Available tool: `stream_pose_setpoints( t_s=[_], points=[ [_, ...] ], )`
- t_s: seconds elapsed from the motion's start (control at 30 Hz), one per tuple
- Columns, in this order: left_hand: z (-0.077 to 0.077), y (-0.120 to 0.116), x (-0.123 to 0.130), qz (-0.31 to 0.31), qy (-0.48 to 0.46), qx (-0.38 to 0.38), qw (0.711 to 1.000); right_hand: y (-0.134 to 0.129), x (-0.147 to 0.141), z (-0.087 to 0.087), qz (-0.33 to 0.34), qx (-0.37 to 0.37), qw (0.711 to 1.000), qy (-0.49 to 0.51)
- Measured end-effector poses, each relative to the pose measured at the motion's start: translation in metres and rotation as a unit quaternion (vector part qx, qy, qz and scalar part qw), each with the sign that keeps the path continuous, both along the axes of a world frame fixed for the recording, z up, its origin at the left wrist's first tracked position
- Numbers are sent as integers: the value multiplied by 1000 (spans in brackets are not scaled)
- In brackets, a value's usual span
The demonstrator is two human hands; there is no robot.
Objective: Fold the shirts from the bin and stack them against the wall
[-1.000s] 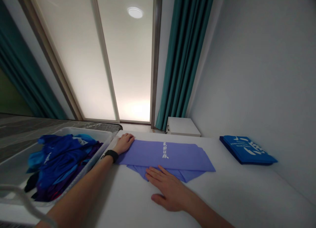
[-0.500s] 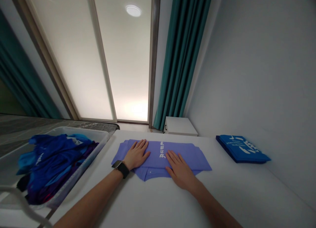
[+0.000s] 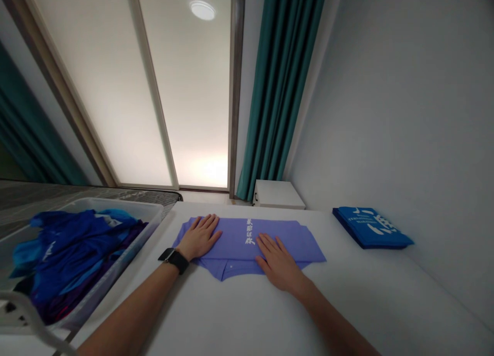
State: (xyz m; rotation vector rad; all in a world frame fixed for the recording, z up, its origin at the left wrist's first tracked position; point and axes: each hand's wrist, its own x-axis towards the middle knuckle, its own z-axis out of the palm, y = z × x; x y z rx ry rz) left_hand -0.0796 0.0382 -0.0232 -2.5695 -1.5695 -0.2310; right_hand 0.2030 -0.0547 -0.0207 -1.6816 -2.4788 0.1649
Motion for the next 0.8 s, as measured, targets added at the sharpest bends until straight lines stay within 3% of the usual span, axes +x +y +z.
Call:
stream_pose_setpoints(
  t_s=[0.2,0.33,0.5,0.8],
  points=[
    [15,-21,23,-51,-12,58,997,18,39,3,-95,21,995,-9],
    [5,-34,40,-102,-36,18,994,28,67,-6,-164,12,986,-28],
    [-8,-34,42,-110,-41,-13,993,35,82,-17,-211,1,977,-23],
    [-7,-31,40,-114,-38,-18,993,39,88,-17,-256,-6,967,-13]
  ],
)
